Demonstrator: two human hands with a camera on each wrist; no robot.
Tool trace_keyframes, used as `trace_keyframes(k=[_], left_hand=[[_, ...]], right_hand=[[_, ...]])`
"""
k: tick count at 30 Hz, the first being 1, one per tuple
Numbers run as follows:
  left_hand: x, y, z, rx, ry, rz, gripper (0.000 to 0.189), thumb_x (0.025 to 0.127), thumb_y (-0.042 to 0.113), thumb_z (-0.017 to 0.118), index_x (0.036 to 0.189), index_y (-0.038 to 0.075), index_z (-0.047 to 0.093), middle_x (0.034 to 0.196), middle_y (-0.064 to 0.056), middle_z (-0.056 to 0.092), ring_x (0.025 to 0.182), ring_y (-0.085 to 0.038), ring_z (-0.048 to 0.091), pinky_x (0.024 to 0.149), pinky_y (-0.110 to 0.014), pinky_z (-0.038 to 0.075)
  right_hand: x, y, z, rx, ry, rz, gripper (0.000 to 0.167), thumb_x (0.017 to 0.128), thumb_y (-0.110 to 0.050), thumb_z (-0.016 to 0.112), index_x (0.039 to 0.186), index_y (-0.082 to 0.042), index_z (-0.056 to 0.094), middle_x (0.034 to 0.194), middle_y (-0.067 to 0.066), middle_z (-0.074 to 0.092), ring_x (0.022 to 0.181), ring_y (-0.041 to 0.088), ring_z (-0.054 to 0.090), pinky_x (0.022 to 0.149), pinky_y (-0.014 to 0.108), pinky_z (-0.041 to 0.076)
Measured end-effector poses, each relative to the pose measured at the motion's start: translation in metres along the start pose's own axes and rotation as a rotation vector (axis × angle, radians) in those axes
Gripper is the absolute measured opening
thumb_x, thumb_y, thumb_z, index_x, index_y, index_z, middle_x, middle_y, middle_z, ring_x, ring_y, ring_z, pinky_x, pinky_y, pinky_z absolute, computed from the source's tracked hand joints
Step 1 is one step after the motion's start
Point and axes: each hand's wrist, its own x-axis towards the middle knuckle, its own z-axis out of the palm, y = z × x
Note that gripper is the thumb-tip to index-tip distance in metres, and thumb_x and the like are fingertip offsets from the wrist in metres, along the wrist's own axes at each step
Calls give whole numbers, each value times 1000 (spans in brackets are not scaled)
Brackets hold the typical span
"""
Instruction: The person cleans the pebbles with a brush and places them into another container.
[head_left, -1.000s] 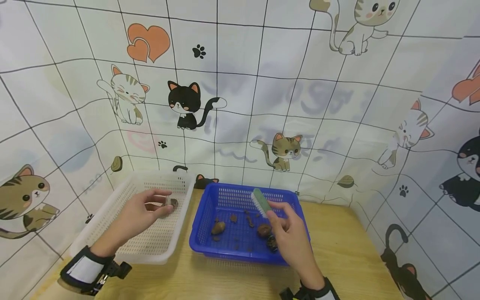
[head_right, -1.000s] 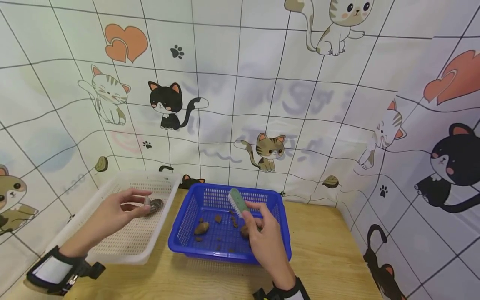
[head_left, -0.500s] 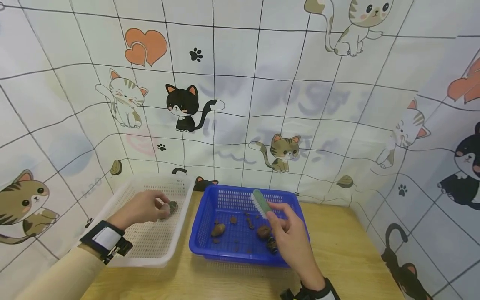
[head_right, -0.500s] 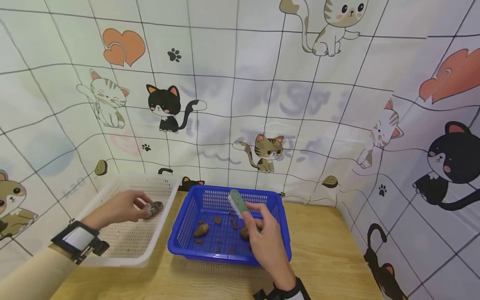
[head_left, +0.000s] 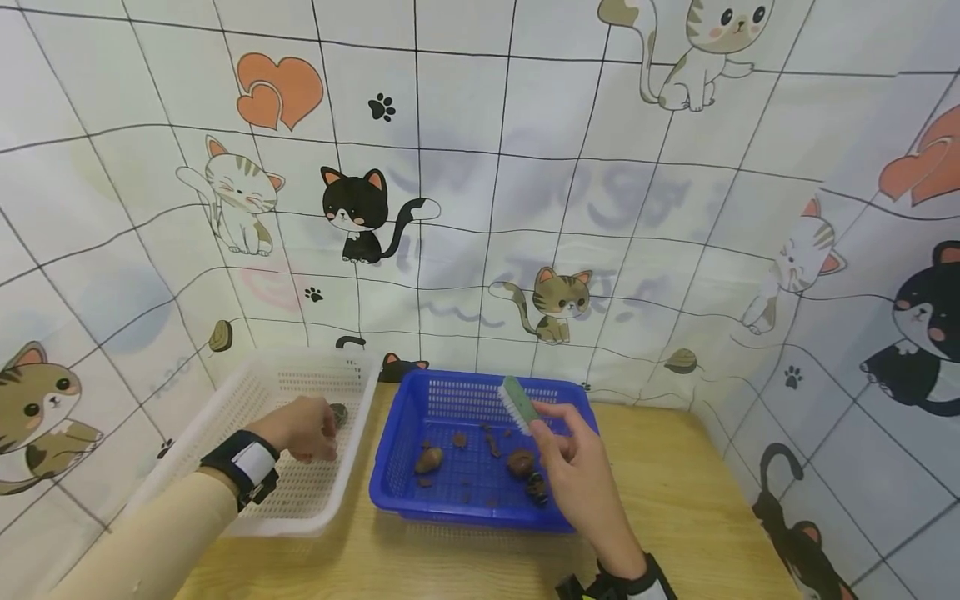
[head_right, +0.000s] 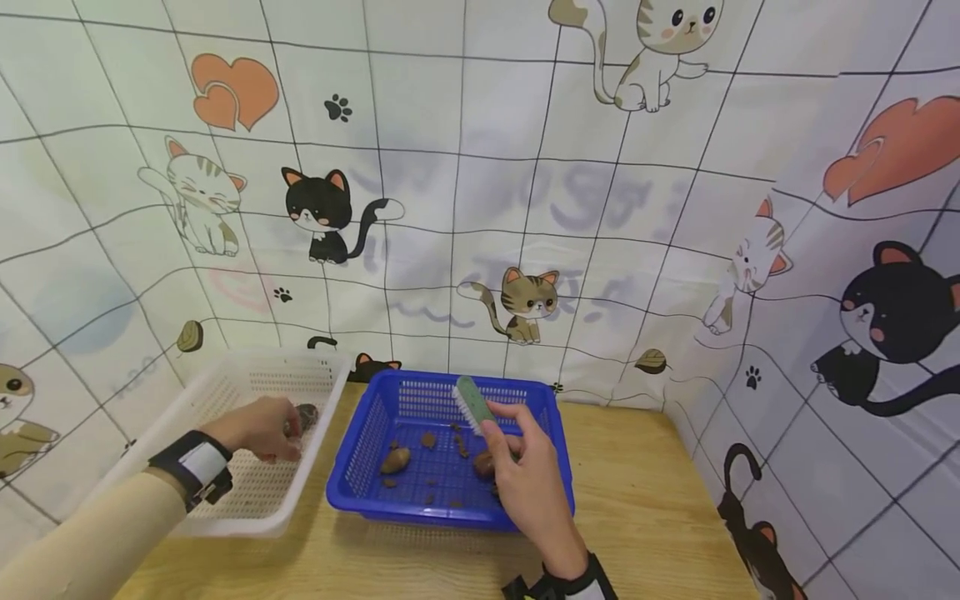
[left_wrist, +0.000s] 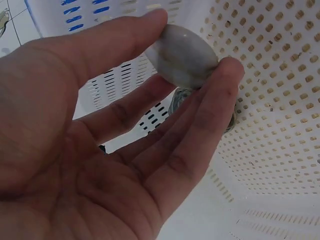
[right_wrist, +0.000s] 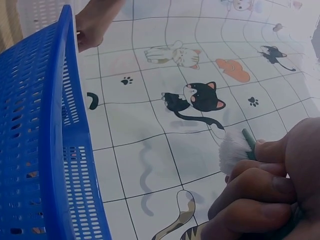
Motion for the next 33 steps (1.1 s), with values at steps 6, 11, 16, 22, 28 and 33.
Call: trace_keyframes(k=[6,11,16,22,28,33], left_hand=[[7,-7,3,-12,-22,-14,25,89,6,98,105,-2,80,99,-14,80,75,-25,81,68,-36,73],[13,-21,3,-7,-15,19,29,91,14,99,107,0,80,97,-13,78,74,-23,76,63,-34,69],[0,0,-13,89,122,73,17,93,13,94,98,3,82,89,-10,79,75,-23,72,64,-36,63],[-11,40,-24,153,295,166,14,97,14,89,100,3,81,94,-11,81,78,-22,69,69,-40,60],[-13,86,-16,169,285,235,17,101,17,90,108,3,84,94,-7,82,77,-16,71,66,-35,62],[-6,117,-6,210,263,290,13,99,11,88,108,2,86,95,-10,86,73,-16,74,63,-32,66]], right_hand=[[0,1,2,-7,8,1,36,122,-31,65,154,-16,69,61,-10,42,49,1,31,43,18,25],[0,1,4,-7,4,3,36,122,-32,65,154,-16,69,62,-10,41,49,1,30,43,19,25],[0,1,4,-2,-4,-3,36,122,-32,65,154,-16,69,62,-9,41,48,0,29,42,19,25],[0,1,4,-22,4,-3,35,122,-32,66,154,-18,70,61,-8,41,48,0,29,43,20,25],[0,2,5,-26,-5,-9,35,123,-30,64,155,-16,68,62,-9,43,48,-1,30,43,19,24],[1,3,5,-39,-4,-8,36,122,-31,65,155,-16,69,62,-9,43,49,0,30,43,19,25]])
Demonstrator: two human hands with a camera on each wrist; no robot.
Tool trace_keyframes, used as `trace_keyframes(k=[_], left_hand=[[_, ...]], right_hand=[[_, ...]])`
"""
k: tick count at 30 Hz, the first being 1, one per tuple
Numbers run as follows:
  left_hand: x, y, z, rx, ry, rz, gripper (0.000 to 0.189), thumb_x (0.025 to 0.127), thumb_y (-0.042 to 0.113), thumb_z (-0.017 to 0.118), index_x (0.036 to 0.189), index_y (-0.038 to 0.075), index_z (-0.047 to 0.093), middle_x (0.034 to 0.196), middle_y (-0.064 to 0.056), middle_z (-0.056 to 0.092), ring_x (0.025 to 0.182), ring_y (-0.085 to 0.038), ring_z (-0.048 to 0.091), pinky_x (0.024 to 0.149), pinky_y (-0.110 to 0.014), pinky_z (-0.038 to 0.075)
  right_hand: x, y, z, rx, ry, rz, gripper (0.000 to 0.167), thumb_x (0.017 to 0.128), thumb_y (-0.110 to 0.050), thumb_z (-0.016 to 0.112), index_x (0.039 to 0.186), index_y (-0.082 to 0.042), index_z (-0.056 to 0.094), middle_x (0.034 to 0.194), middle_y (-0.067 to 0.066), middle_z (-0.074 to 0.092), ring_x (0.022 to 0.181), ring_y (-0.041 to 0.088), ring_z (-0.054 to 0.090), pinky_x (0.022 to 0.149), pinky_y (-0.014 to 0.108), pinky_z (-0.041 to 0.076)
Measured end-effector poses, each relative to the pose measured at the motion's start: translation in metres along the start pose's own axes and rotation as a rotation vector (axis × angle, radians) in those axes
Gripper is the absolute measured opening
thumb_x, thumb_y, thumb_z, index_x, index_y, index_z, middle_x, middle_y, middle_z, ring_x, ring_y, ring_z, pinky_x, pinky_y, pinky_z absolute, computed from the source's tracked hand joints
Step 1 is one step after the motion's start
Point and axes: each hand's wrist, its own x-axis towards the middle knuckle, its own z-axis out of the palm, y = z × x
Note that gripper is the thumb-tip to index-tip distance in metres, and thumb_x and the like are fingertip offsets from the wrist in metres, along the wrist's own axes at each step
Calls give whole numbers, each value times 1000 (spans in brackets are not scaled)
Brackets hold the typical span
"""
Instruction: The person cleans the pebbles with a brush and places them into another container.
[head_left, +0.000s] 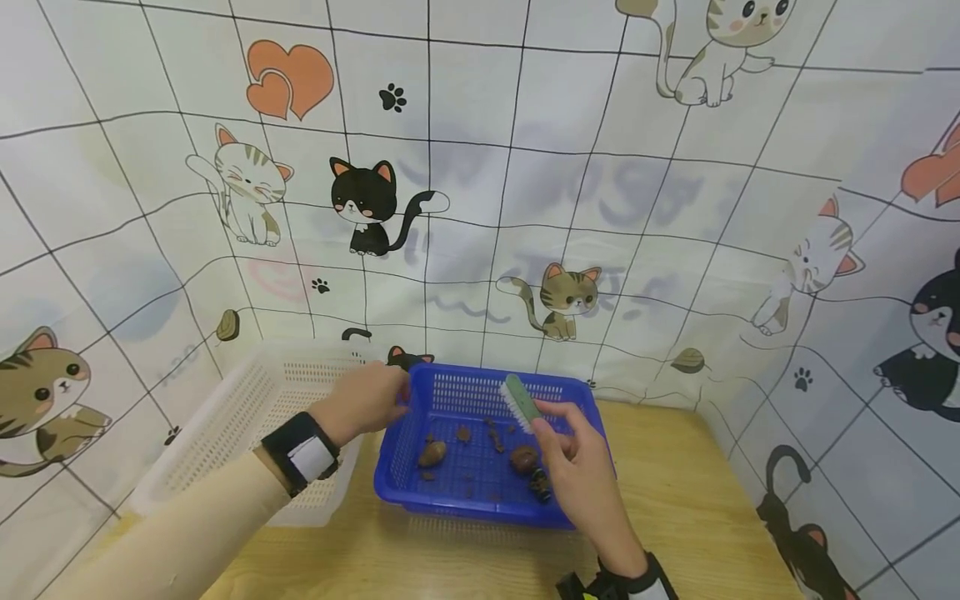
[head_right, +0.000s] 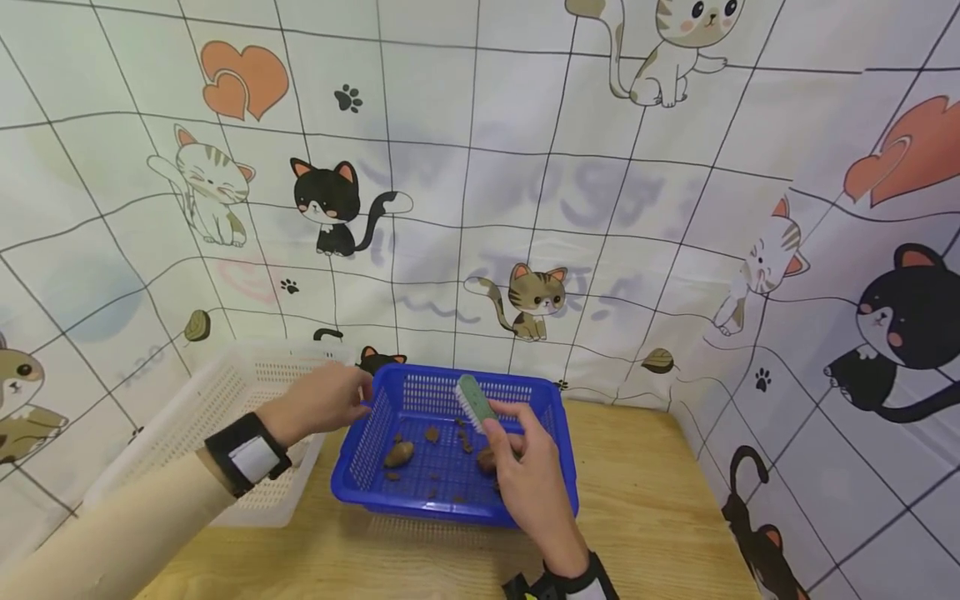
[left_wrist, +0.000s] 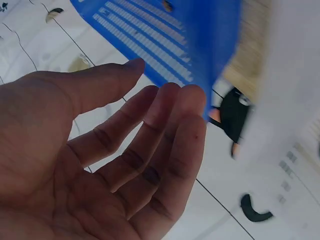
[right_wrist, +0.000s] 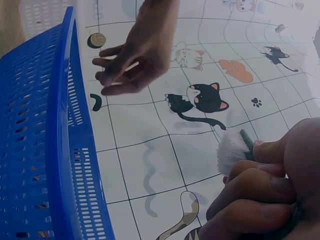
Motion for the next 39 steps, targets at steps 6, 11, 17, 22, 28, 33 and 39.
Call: trace_keyframes(k=[6,11,17,22,28,33,39], left_hand=[[17,28,11,-27,-43,35,16,97,10,91,111,5,84,105,-12,87,82,-22,82,73,-40,73],[31,47,27,-16,-97,64,18,96,17,96,99,7,81,96,-7,83,79,-20,77,72,-38,70],[45,61,39,10,-144,8,34,93,33,102,97,13,75,89,0,76,78,-16,71,71,-34,65],[53,66,55,33,-190,-31,28,99,28,97,104,8,78,88,-1,75,78,-17,70,78,-41,69],[48,67,66,104,-222,-36,23,111,30,83,118,8,85,97,-4,82,83,-16,74,89,-42,74],[41,74,62,86,-243,-35,17,111,21,81,118,6,85,101,-7,86,84,-17,74,87,-45,73],[67,53,102,153,-257,-29,7,106,13,87,112,11,89,99,-6,89,79,-19,80,79,-46,75]], right_hand=[[0,0,-1,13,2,15,36,122,-33,65,154,-17,69,63,-8,44,49,2,31,43,20,26],[0,-1,-3,29,1,30,37,122,-34,65,154,-17,69,62,-8,44,49,3,32,43,21,26],[1,-2,-6,14,9,36,37,122,-35,66,154,-17,69,62,-8,44,50,3,33,44,21,27],[1,-3,-9,-10,30,38,37,121,-36,66,154,-19,70,65,-8,45,53,3,35,46,22,29],[0,-5,-11,-34,46,35,38,121,-36,67,154,-17,70,65,-9,42,54,3,37,48,22,30],[-1,-6,-11,-31,45,47,38,121,-37,67,154,-17,70,64,-8,42,54,4,36,48,22,29],[0,-7,-12,-34,47,51,39,121,-39,67,154,-19,70,65,-7,43,55,5,38,50,22,29]])
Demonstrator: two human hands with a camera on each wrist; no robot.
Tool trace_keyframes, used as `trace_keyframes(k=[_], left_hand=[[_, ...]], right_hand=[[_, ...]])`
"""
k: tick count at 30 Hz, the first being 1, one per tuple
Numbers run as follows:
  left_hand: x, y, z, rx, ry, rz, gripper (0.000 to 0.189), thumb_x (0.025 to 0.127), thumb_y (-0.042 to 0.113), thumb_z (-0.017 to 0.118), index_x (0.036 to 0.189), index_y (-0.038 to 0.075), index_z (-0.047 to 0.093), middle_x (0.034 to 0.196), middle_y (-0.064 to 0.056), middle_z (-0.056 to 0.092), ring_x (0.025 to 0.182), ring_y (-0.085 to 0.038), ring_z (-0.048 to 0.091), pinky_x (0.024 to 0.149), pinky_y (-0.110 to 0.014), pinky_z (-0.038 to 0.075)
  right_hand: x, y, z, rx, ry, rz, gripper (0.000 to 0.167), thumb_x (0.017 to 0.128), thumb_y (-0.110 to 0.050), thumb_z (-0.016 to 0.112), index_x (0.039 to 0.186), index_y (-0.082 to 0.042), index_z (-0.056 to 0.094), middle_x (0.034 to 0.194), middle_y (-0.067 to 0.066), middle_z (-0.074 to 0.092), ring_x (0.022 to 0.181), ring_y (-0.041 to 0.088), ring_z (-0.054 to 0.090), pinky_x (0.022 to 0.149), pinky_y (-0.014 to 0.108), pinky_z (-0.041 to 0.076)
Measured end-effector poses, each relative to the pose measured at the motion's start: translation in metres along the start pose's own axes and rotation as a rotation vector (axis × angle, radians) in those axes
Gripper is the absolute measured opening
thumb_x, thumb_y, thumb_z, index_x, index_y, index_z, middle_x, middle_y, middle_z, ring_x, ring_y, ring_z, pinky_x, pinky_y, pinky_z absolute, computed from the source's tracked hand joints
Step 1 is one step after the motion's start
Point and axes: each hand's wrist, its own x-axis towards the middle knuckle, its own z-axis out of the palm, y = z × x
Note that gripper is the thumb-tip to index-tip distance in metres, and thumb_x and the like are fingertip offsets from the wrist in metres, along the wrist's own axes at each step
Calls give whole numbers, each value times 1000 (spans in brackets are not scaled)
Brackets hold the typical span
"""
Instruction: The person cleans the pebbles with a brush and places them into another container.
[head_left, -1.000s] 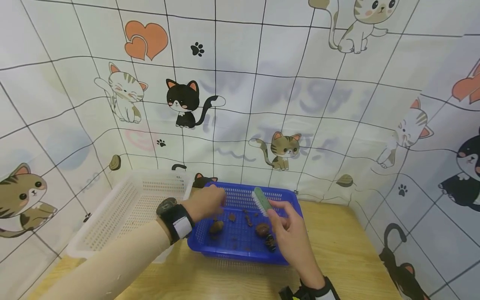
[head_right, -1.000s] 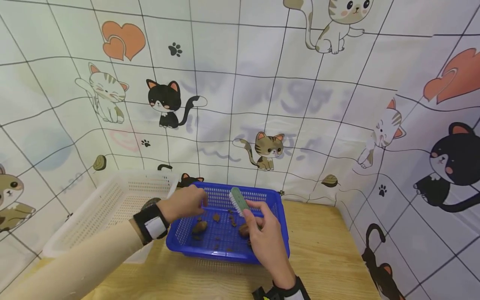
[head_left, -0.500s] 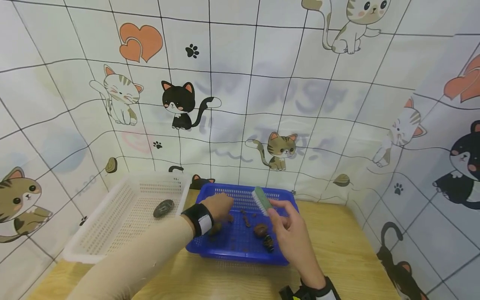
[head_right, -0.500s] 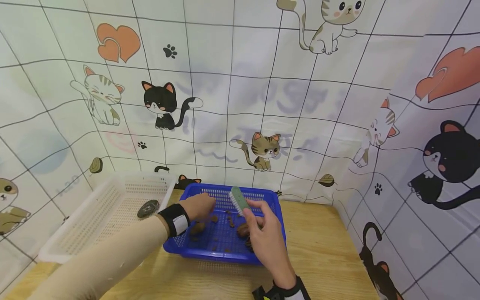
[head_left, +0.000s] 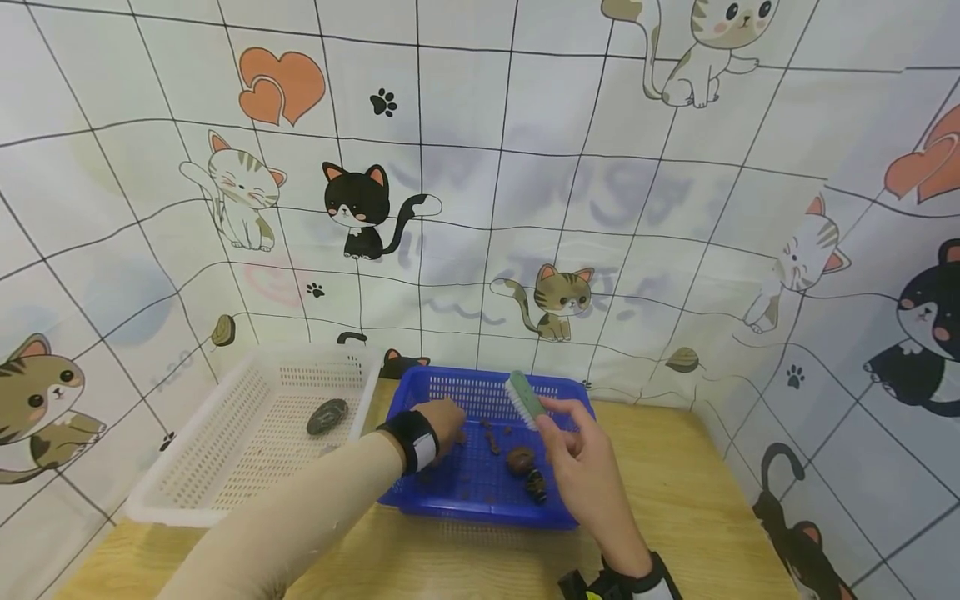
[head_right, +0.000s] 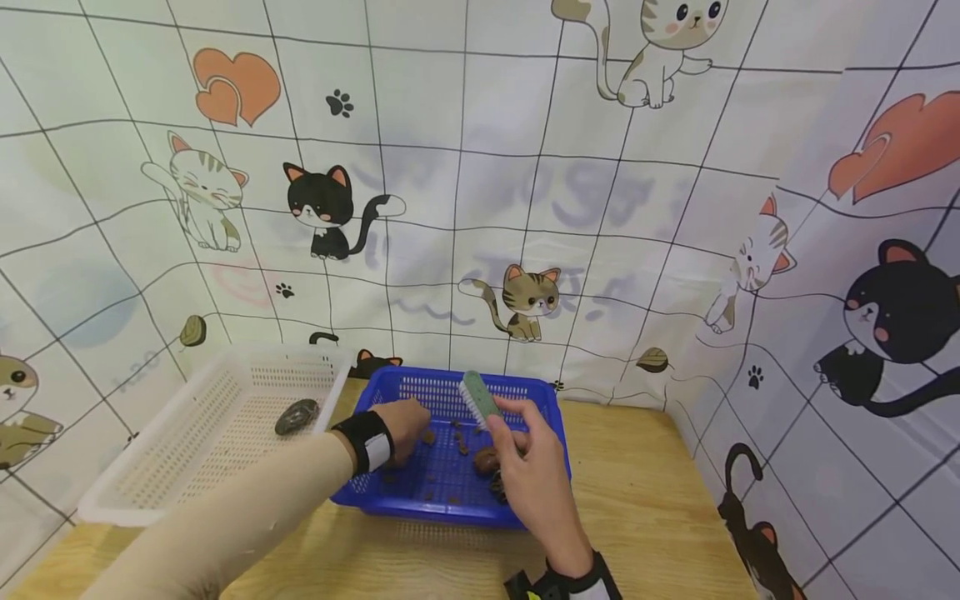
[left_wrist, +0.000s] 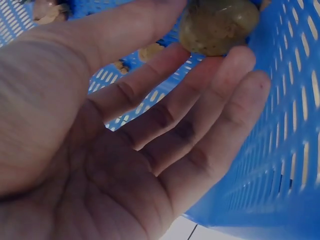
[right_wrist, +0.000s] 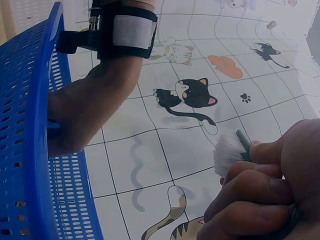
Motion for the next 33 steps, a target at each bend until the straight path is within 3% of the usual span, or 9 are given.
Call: trace_keyframes(k=[2,4,9,14,16,21,23,28,33], left_hand=[[16,-10,19,30,17,28,10,105,11,87,115,13,91,104,-6,90,83,-21,83,79,-49,75],[17,-12,24,27,27,39,14,106,10,85,118,14,91,111,-6,91,93,-23,86,84,-51,75],[1,-5,9,10,-15,26,25,105,3,83,124,17,92,126,-4,90,108,-22,86,97,-53,74],[43,-37,46,107,-50,112,48,89,-1,93,126,30,92,122,3,90,90,-13,76,82,-48,75],[45,-39,48,122,-63,115,58,84,-1,97,130,32,90,126,5,89,91,-13,72,80,-47,74],[-3,-4,-13,175,-174,42,67,85,0,98,143,29,84,142,3,84,111,-17,77,94,-47,75],[-12,5,-30,150,-214,33,59,87,-4,92,138,25,86,131,3,86,101,-16,77,83,-38,73],[-11,-2,-43,-85,-219,87,25,88,-9,80,102,11,85,85,2,75,64,-11,55,54,-24,47],[-14,-14,-56,-290,-135,235,10,96,2,80,103,8,76,89,0,73,77,-14,65,66,-27,57]], right_hand=[[0,0,-1,4,-5,-3,39,121,-39,67,154,-19,70,65,-7,43,55,5,38,49,22,29],[0,0,-1,7,-8,-7,38,121,-39,67,154,-19,70,65,-7,43,55,4,37,49,22,29],[0,-1,-1,9,-8,-15,38,121,-38,66,154,-19,70,65,-7,44,55,4,37,49,22,28],[0,-1,-2,2,-5,-18,38,121,-37,66,154,-17,70,65,-7,44,54,3,36,48,22,28],[0,-2,-2,-1,-6,-16,38,122,-37,66,154,-17,70,65,-7,44,54,3,36,48,22,28],[0,-1,-2,-5,-14,-9,39,122,-37,66,155,-17,69,64,-7,44,54,4,36,48,22,28],[0,-1,-1,-6,-15,-7,39,122,-37,65,155,-17,69,65,-7,44,54,4,36,48,22,29],[0,0,-1,1,-11,-4,39,122,-38,66,155,-17,69,65,-7,43,54,4,36,48,22,28],[0,0,0,9,-13,-1,39,121,-38,66,155,-18,69,65,-7,43,54,3,35,48,22,28]])
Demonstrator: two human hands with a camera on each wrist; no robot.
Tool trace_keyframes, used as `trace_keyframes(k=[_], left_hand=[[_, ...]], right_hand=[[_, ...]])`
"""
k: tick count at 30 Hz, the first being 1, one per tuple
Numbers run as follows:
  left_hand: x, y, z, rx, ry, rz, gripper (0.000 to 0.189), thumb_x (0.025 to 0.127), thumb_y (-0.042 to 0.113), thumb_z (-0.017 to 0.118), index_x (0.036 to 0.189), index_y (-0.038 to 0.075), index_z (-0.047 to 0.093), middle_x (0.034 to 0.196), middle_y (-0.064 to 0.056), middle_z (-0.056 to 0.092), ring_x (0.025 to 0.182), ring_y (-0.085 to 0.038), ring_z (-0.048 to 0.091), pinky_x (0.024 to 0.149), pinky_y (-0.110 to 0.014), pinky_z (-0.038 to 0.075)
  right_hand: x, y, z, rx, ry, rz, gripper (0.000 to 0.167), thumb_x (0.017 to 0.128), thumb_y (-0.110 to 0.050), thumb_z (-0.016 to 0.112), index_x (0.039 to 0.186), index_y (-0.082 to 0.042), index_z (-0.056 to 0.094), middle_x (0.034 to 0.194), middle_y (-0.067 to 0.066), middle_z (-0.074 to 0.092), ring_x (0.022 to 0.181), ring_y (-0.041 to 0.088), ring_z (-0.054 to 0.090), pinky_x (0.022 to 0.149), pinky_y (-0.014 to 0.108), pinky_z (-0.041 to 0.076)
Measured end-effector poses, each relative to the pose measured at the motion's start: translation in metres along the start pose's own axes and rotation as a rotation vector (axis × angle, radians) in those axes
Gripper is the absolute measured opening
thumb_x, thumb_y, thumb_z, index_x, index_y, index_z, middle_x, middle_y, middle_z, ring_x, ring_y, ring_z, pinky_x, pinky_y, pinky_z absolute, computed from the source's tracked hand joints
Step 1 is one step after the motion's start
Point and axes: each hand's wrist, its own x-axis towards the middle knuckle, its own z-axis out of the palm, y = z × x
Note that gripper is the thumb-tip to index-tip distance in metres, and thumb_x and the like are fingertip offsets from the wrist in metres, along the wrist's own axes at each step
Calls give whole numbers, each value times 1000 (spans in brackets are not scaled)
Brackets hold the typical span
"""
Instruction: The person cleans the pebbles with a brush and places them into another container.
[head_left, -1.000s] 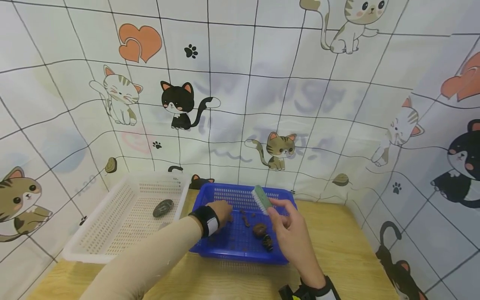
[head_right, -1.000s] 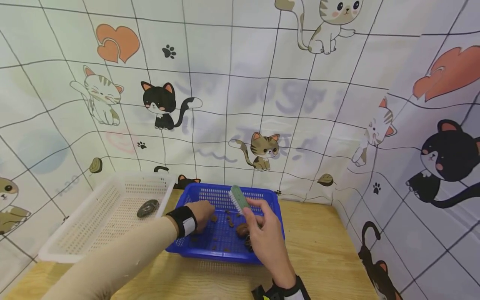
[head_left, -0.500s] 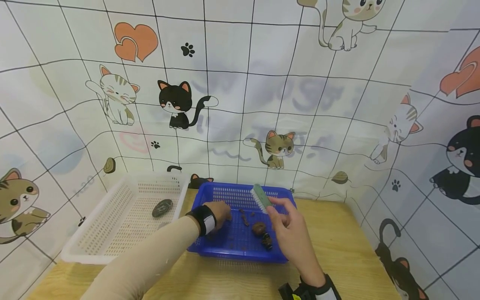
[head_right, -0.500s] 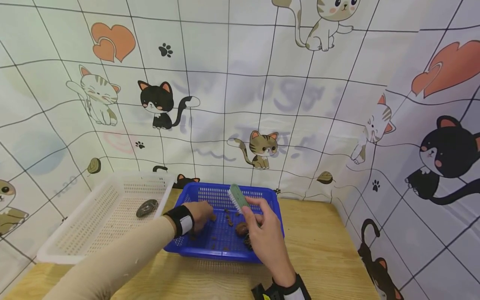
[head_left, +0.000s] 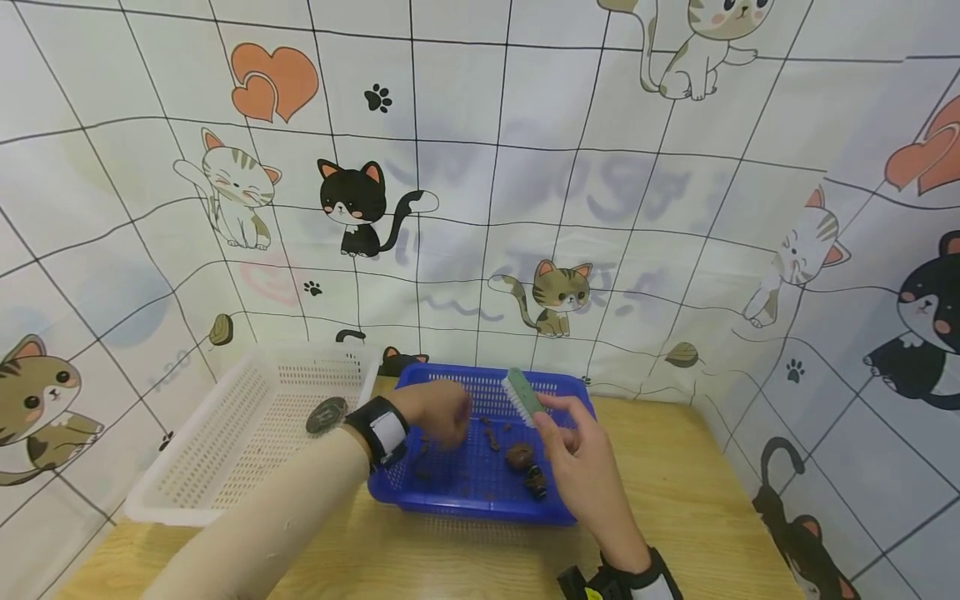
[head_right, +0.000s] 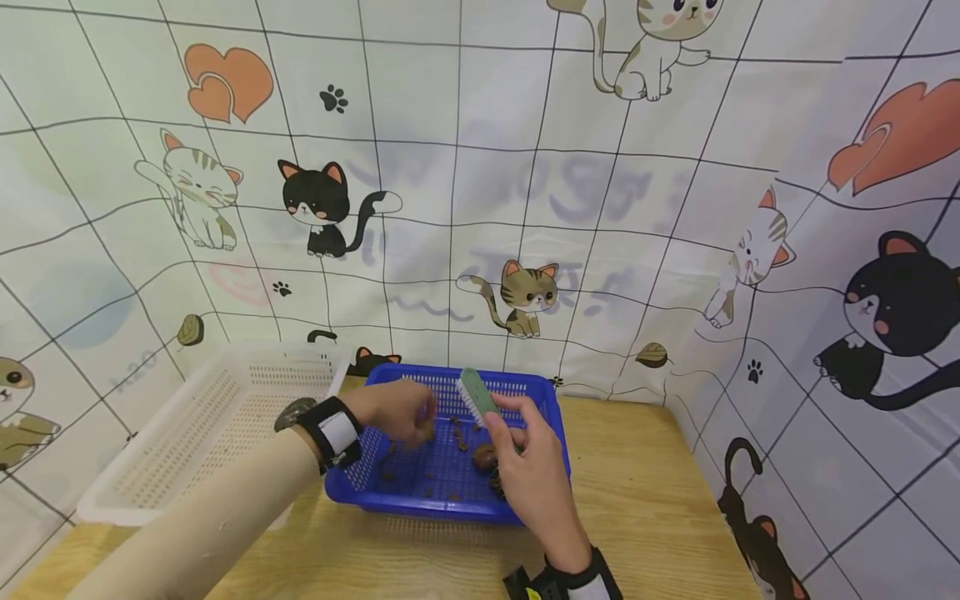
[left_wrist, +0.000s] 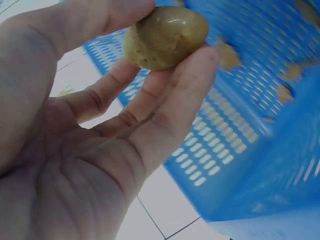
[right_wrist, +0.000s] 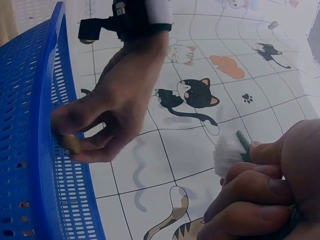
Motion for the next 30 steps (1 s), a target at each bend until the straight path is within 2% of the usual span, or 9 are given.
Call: trace_keyframes(k=[2,5,9,15,19,22,23,26,30], left_hand=[[-5,-2,-5,-43,36,67,16,96,6,79,112,8,76,98,-1,76,84,-15,69,73,-29,62],[-14,-3,-10,-117,80,126,23,97,13,81,120,9,79,109,-3,82,94,-15,75,81,-30,67],[-27,-4,-13,-247,116,150,34,98,19,86,131,12,81,121,-3,85,109,-16,80,91,-30,70],[-44,-7,-8,-503,138,215,50,108,19,82,157,16,69,132,-10,84,115,-22,85,93,-39,74],[-54,-4,-1,-652,188,266,46,114,19,78,159,20,68,138,-14,82,115,-31,87,95,-44,76],[-62,1,5,-775,216,302,44,116,18,75,159,18,68,143,-20,78,116,-40,86,96,-46,76],[-64,2,7,-813,224,311,43,116,18,75,159,17,68,145,-22,77,118,-44,86,97,-46,75],[-69,9,13,-898,251,329,46,117,18,74,162,13,66,151,-25,73,125,-48,83,100,-48,75],[-73,15,23,-1001,313,344,49,118,19,73,164,9,64,160,-22,68,130,-42,82,105,-50,73]], right_hand=[[0,0,0,3,-3,1,39,122,-37,66,155,-18,69,65,-7,43,54,3,35,48,22,28],[0,1,1,9,-9,-2,39,122,-37,65,155,-18,69,65,-7,43,54,3,35,48,22,27],[0,1,2,13,-13,-6,39,122,-37,65,155,-18,69,64,-8,42,53,3,34,47,22,27],[0,2,3,36,-29,-27,38,122,-35,65,155,-18,69,62,-8,42,51,2,33,45,21,27],[-2,2,5,50,-34,-52,36,122,-32,65,155,-18,69,62,-8,43,50,2,33,44,21,27],[-3,2,8,57,-35,-82,34,122,-28,65,154,-18,69,62,-8,44,50,1,33,42,22,28],[-3,2,9,57,-38,-91,33,122,-27,65,154,-18,69,62,-8,46,49,0,34,41,22,28],[-4,3,13,65,-52,-116,33,122,-25,65,154,-19,69,67,-6,65,47,-1,35,39,22,29],[-4,3,16,72,-71,-147,32,123,-21,63,154,-18,67,86,3,85,48,0,43,40,22,30]])
